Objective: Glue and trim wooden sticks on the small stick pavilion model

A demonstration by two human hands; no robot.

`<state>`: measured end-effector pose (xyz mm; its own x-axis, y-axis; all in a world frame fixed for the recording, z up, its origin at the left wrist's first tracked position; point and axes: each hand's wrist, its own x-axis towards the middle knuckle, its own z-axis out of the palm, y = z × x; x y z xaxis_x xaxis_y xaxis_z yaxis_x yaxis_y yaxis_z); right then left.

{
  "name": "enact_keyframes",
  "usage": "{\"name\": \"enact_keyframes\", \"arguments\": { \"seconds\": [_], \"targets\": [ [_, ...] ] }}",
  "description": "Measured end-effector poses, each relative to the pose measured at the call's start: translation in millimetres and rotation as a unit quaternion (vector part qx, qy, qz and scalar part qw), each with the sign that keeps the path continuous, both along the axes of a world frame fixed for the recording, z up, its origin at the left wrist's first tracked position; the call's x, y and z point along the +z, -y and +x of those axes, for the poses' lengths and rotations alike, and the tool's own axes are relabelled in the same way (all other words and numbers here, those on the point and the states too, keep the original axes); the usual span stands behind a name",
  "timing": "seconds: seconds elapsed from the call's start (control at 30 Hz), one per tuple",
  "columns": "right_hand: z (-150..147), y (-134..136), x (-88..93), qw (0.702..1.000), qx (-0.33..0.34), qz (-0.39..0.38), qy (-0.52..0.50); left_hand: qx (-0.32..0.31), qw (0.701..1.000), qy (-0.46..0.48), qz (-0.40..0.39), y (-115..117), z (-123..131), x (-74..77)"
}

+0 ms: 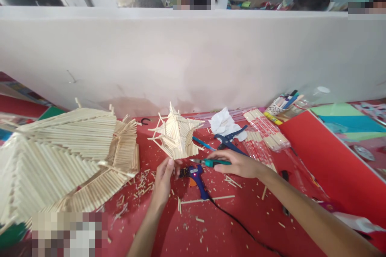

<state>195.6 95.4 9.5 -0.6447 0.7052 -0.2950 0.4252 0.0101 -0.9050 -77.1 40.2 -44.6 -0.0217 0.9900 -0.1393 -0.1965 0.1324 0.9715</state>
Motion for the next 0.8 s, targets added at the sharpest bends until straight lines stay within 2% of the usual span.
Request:
{"name": "enact_keyframes", "arguments": {
  "seconds": [0.27,0.47,0.8],
  "targets": [
    [-7,-4,-10.8,0.998,-0.017,-0.048,-0.034,0.000,1.000,-0.009,0.008,-2,0,1.6],
    [-9,-8,-11.7,0.994,-0.041,-0.095,-0.038,-0.001,1.000,-0.011,0.004,-1,-1,0.3],
    [-13,-15,-17.3,0.993,-0.018,-0.102,-0.059,0.000,1.000,-0.021,0.001,-1,-2,2.0]
  ]
}}
